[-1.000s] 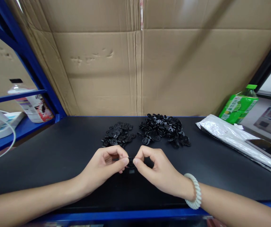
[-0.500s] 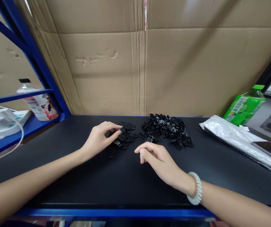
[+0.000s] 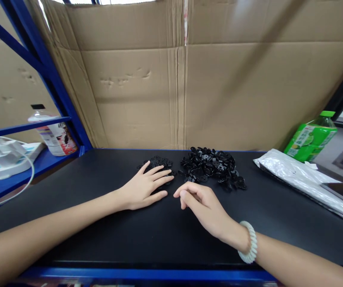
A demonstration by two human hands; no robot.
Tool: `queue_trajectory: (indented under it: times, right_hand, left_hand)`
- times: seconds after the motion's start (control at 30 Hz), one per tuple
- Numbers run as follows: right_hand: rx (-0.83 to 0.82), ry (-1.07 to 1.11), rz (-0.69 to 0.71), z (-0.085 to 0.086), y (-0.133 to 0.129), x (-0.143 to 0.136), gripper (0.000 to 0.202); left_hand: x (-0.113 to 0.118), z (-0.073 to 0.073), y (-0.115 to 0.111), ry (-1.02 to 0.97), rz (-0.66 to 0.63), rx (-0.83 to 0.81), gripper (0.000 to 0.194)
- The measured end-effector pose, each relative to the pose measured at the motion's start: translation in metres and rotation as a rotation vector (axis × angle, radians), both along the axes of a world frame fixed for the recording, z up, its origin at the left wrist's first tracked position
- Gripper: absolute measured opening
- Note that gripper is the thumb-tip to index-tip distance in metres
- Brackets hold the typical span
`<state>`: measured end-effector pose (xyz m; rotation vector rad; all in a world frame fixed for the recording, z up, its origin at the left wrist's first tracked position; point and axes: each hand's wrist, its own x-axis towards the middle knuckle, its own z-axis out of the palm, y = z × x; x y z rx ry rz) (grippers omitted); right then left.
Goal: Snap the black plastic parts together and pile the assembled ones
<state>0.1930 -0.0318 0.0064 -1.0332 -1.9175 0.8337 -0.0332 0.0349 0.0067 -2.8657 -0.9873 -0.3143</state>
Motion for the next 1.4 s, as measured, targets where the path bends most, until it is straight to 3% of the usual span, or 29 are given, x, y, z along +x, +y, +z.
queue_trajectory:
  times: [0.1, 0.2, 0.3, 0.4, 0.53, 0.7, 0.8, 0.9, 0.97, 1.03, 1.13, 1.2, 1.27, 1.4]
  right_hand:
    - [0.114, -0.031, -0.081, 0.006, 0.008, 0.009, 0.027]
    - [0.237, -0.086, -0.277, 0.012, 0.024, 0.025, 0.019]
    - [0.290, -0.246, -0.384, 0.011, 0.039, 0.037, 0.017]
    - [0.292, -0.400, -0.352, 0.004, 0.049, 0.039, 0.020]
    - [0.255, -0.411, -0.324, -0.001, 0.052, 0.037, 0.017]
    - [0.135, -0.240, -0.385, 0.010, 0.047, 0.044, 0.016]
    - [0.029, 0.022, -0.359, 0.018, 0.038, 0.042, 0.021]
    - [0.042, 0.163, -0.288, 0.020, 0.022, 0.030, 0.022]
    - [0.201, 0.107, -0.280, 0.016, 0.010, 0.021, 0.016]
    - [0.495, -0.083, -0.259, 0.010, 0.000, 0.014, 0.005]
    - [0.921, -0.405, -0.081, 0.004, -0.009, 0.011, 0.007]
    - [1.125, -0.506, 0.059, 0.005, -0.013, 0.010, 0.012]
    - [1.230, -0.515, 0.141, 0.009, -0.015, 0.009, 0.018]
    - [1.181, -0.475, 0.222, 0.015, -0.021, 0.004, 0.030]
  left_hand:
    - [-0.006, -0.001, 0.011, -0.020, 0.045, 0.001, 0.047]
    - [-0.008, 0.000, 0.014, -0.048, 0.066, 0.037, 0.046]
    - [-0.004, 0.004, 0.003, -0.107, 0.043, 0.112, 0.046]
    - [0.007, 0.009, -0.020, -0.199, -0.035, 0.079, 0.039]
    - [0.020, 0.015, -0.057, -0.289, -0.171, -0.143, 0.034]
    - [0.026, 0.016, -0.083, -0.436, -0.242, -0.434, 0.031]
    - [0.029, 0.014, -0.085, -0.577, -0.153, -0.595, 0.031]
    - [0.034, 0.011, -0.082, -0.780, 0.066, -0.880, 0.032]
    - [0.036, 0.010, -0.080, -0.928, 0.178, -1.097, 0.035]
    - [0.038, 0.009, -0.079, -1.056, 0.232, -1.227, 0.038]
    - [0.039, 0.009, -0.083, -1.167, 0.216, -1.276, 0.036]
    - [0.039, 0.009, -0.086, -1.193, 0.201, -1.294, 0.033]
    - [0.040, 0.008, -0.087, -1.210, 0.204, -1.313, 0.033]
    - [0.041, 0.007, -0.086, -1.232, 0.240, -1.283, 0.036]
